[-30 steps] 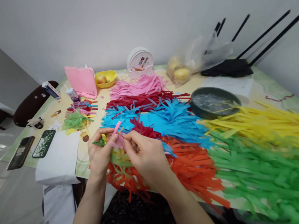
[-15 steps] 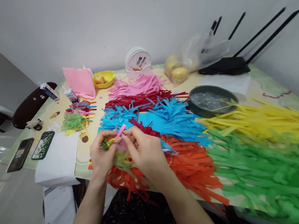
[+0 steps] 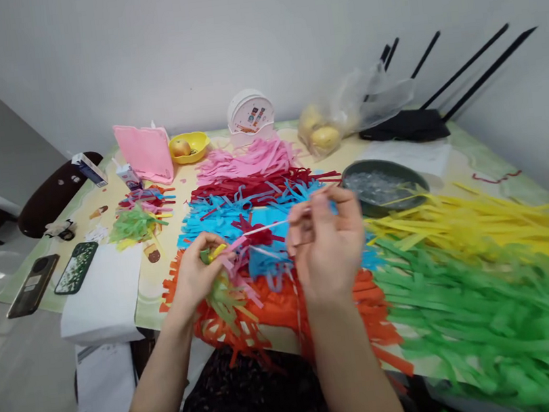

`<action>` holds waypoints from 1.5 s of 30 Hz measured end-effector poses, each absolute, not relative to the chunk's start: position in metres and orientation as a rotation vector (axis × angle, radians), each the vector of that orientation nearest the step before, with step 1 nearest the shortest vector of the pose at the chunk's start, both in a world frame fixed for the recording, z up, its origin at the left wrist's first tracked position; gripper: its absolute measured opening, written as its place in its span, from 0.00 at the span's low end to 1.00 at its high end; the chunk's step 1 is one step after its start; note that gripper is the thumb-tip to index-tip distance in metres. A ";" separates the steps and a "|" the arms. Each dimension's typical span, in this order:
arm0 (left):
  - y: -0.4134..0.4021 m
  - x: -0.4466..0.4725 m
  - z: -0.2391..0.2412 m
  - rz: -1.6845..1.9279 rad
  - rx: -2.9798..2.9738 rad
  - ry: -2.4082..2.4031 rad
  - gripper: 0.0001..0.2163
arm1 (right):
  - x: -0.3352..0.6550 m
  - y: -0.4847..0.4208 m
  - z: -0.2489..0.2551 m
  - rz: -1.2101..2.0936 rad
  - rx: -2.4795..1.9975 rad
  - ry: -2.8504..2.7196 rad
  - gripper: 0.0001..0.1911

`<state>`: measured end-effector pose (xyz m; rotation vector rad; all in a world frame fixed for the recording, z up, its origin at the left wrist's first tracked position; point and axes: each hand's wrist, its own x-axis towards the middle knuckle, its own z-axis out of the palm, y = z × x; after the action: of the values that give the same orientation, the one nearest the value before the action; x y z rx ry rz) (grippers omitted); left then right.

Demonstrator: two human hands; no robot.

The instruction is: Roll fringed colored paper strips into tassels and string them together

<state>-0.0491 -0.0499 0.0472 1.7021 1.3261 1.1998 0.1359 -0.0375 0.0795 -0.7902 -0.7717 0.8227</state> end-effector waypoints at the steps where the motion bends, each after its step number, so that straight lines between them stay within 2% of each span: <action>1: -0.047 -0.052 0.047 1.203 1.701 1.301 0.04 | 0.144 -0.035 0.083 0.741 -0.755 -0.727 0.12; 6: -0.040 -0.065 0.049 1.218 1.729 1.373 0.10 | 0.162 -0.035 0.092 0.404 -0.800 -0.783 0.09; 9: -0.042 -0.059 0.054 1.156 1.795 1.459 0.14 | 0.139 -0.047 0.089 0.589 -1.006 -1.254 0.03; 11: -0.044 -0.052 0.057 1.091 1.857 1.444 0.16 | 0.119 -0.054 0.085 0.711 -1.032 -1.552 0.06; 14: -0.048 -0.046 0.062 1.039 1.896 1.398 0.16 | 0.101 -0.056 0.081 0.702 -1.017 -1.714 0.07; 18: -0.051 -0.053 0.065 1.027 1.678 1.128 0.10 | 0.106 -0.047 0.076 0.699 -1.022 -1.729 0.07; 22: -0.052 -0.062 0.064 1.020 1.249 0.942 0.15 | 0.115 -0.038 0.071 0.738 -0.909 -1.664 0.06; 26: -0.053 -0.062 0.063 1.206 1.112 1.019 0.12 | 0.111 -0.045 0.071 0.659 -0.968 -1.576 0.07; 32: -0.057 -0.058 0.066 1.449 1.319 1.249 0.08 | 0.101 -0.070 0.072 0.399 -1.184 -1.687 0.08; 42: -0.063 -0.055 0.066 1.502 1.646 1.370 0.05 | 0.099 -0.073 0.069 0.359 -1.147 -1.770 0.07; 45: -0.065 -0.052 0.063 1.519 1.789 1.393 0.05 | 0.098 -0.074 0.067 0.456 -1.192 -1.725 0.07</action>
<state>-0.0524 -0.0649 0.0630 1.7892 1.3934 1.5188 0.0977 -0.0735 0.0668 -1.1919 -1.7252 0.4562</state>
